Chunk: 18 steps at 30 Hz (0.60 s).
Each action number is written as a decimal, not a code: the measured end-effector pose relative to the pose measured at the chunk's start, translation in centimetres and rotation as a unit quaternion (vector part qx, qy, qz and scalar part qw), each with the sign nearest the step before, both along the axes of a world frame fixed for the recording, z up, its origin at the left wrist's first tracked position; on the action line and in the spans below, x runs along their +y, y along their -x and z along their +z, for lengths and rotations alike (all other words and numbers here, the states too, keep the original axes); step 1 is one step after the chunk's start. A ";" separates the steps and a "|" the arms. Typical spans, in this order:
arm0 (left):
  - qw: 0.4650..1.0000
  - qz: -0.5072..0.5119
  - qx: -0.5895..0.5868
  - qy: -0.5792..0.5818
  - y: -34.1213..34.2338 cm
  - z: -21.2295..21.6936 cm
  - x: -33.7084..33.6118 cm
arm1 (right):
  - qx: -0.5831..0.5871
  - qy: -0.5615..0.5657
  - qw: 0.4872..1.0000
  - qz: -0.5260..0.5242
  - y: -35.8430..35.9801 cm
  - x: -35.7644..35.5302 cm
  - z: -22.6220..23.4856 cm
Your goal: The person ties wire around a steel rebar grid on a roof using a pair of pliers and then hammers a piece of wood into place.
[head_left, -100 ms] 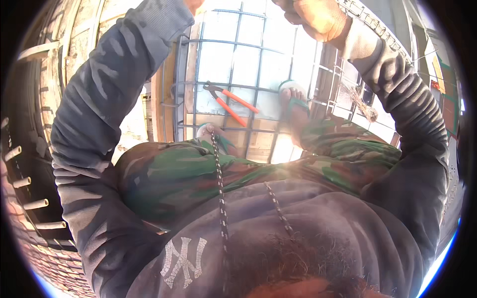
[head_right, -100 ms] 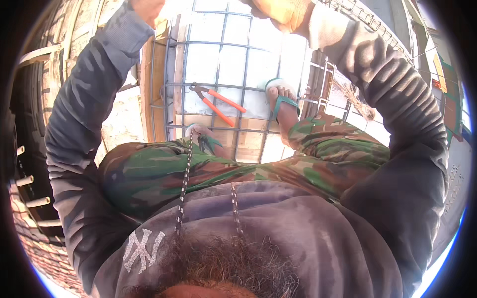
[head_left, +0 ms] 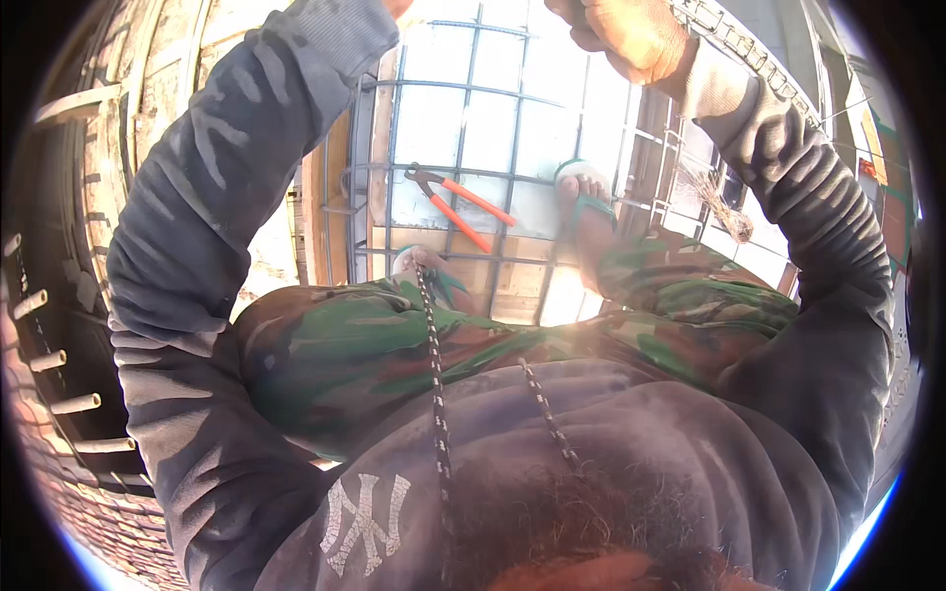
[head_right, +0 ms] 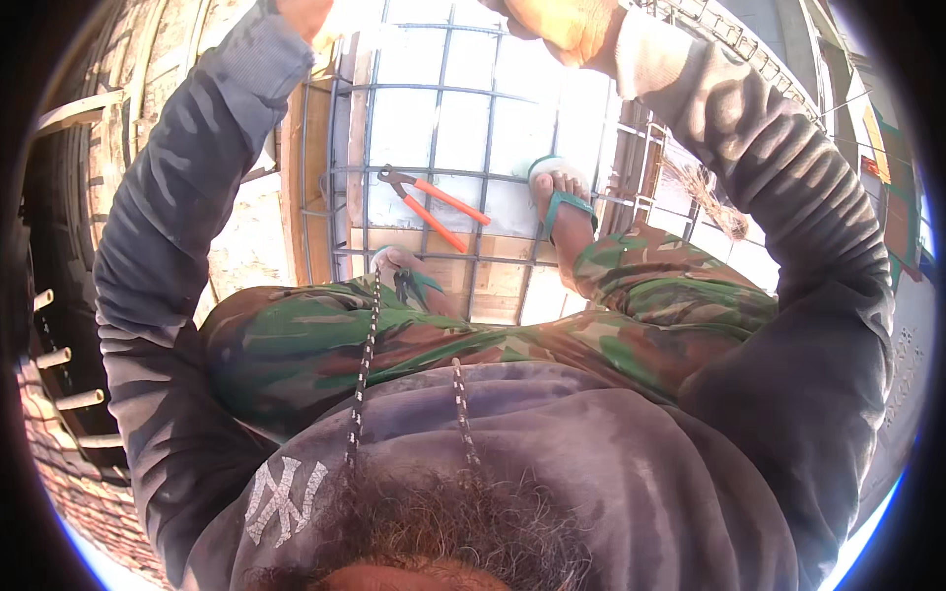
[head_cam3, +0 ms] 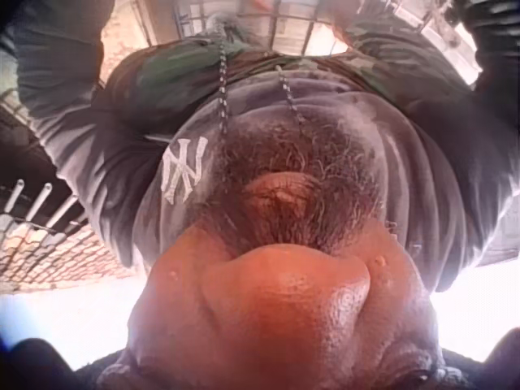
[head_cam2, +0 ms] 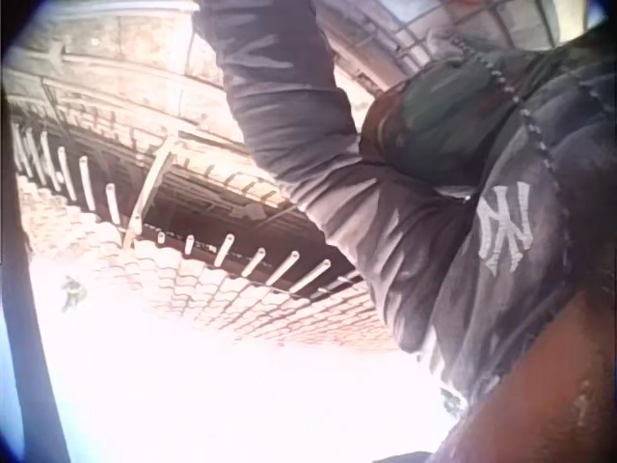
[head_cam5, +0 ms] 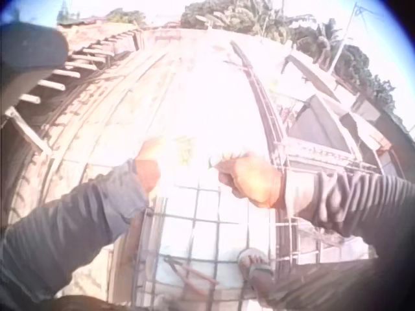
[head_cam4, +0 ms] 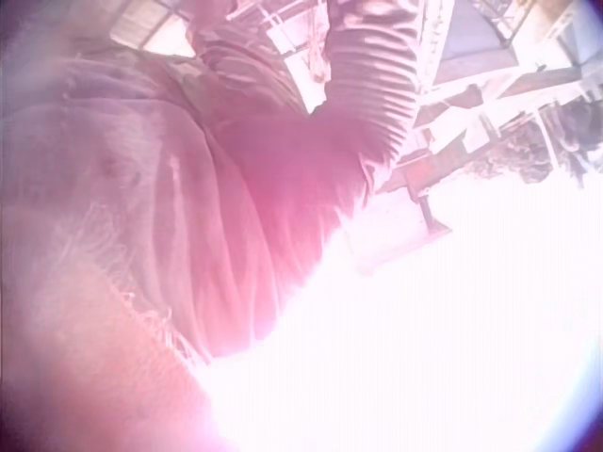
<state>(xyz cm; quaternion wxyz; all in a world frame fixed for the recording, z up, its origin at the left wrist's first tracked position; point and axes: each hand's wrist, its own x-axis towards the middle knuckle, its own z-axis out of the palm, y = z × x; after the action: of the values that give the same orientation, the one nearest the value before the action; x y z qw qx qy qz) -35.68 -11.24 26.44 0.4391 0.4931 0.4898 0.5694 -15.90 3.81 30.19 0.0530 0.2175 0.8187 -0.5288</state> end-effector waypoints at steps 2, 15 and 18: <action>0.992 -0.012 -0.083 0.095 -0.5 -1.6 1.6 | 0.080 -0.112 0.990 -0.008 -0.8 -0.2 -2.5; 0.925 0.013 0.096 0.368 -2.3 -19.1 -3.4 | -0.202 -0.172 0.964 0.034 -11.0 -5.2 -16.5; 0.883 0.069 0.319 0.338 -2.2 -19.7 -2.7 | -0.242 -0.193 0.950 0.044 -11.3 -5.6 -17.9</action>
<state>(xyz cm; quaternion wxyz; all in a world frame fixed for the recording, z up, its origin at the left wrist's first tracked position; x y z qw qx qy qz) -33.43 -13.92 6.72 0.3583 0.4348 0.7990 0.2103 -4.61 -1.75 12.25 0.2300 0.3087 0.8764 -0.2893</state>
